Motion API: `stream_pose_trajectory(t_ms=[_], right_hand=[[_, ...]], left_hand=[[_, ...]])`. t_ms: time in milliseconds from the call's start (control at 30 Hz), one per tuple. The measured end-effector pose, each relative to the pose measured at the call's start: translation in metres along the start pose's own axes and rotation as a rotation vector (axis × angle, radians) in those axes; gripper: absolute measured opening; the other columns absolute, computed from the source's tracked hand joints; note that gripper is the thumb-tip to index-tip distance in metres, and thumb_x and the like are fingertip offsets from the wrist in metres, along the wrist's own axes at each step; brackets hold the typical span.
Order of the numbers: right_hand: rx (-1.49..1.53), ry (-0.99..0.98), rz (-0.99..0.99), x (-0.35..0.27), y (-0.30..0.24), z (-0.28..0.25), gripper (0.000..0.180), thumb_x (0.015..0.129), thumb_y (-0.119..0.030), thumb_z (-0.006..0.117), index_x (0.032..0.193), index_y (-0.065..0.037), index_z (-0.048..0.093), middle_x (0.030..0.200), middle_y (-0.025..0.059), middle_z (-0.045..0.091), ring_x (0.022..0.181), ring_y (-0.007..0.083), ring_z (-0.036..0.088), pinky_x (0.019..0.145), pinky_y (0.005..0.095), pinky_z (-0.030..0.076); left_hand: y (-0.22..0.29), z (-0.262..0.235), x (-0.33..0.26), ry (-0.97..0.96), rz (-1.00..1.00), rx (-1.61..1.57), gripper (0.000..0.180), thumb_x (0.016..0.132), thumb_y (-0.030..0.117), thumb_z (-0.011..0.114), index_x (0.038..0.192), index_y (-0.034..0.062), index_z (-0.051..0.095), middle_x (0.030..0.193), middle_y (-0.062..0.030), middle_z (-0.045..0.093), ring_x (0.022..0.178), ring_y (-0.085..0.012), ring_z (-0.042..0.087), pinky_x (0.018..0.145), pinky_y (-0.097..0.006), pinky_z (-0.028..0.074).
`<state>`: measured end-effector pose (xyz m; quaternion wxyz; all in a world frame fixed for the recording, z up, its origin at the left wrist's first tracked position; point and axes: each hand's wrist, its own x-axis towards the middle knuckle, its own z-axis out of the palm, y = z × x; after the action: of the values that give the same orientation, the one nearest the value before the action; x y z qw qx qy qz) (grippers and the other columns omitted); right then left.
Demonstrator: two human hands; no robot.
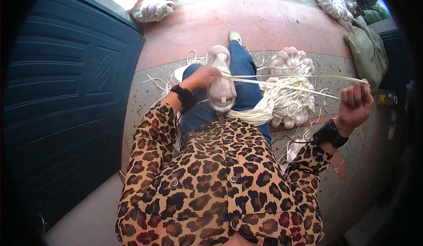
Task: Lacing white athletic shoe uppers as part of a manufacturing process.
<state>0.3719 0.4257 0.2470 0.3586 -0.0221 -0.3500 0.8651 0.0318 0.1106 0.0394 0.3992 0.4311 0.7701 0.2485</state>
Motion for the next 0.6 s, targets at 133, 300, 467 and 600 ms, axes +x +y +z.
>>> stream_pose_trajectory(t_ms=[133,300,467,600], right_hand=[[-0.162,0.116,-0.030,-0.001,0.002,-0.001,0.023,0.105,-0.018,0.043,0.083,-0.012,0.041,0.062,-0.0065,0.027,0.048,0.0034,0.018,0.047,0.0241,0.019],[-0.315,0.227,-0.042,0.010,0.012,-0.008,0.019,0.106,-0.021,0.046,0.095,-0.007,0.052,0.064,-0.0069,0.027,0.048,0.0029,0.020,0.047,0.0222,0.021],[-0.667,0.299,0.111,0.026,0.074,-0.026,0.025,0.105,-0.022,0.051,0.116,-0.003,0.062,0.066,-0.0087,0.035,0.048,0.0021,0.030,0.043,0.0194,0.025],[-0.999,0.144,0.500,0.008,0.179,-0.026,0.028,0.100,-0.022,0.057,0.120,-0.005,0.066,0.076,-0.0031,0.052,0.061,0.0062,0.045,0.054,0.0235,0.037]], left_hand=[[0.002,-0.012,0.008,-0.146,0.053,0.119,0.025,0.095,0.019,0.064,0.110,0.0003,0.071,0.102,-0.0183,0.073,0.094,-0.0282,0.069,0.085,-0.035,0.052],[0.008,-0.024,0.010,-0.267,0.144,0.213,0.024,0.096,0.020,0.063,0.103,-0.0025,0.070,0.095,-0.0164,0.071,0.090,-0.0259,0.068,0.082,-0.037,0.052],[0.028,-0.082,-0.039,-0.147,0.212,-0.566,0.025,0.103,0.021,0.056,0.100,-0.0005,0.069,0.091,-0.0115,0.069,0.087,-0.0212,0.067,0.083,-0.037,0.054],[0.010,-0.192,-0.099,0.429,0.225,-1.158,0.025,0.106,0.015,0.047,0.081,0.0101,0.051,0.068,-0.0006,0.040,0.069,-0.0145,0.048,0.075,-0.031,0.046]])
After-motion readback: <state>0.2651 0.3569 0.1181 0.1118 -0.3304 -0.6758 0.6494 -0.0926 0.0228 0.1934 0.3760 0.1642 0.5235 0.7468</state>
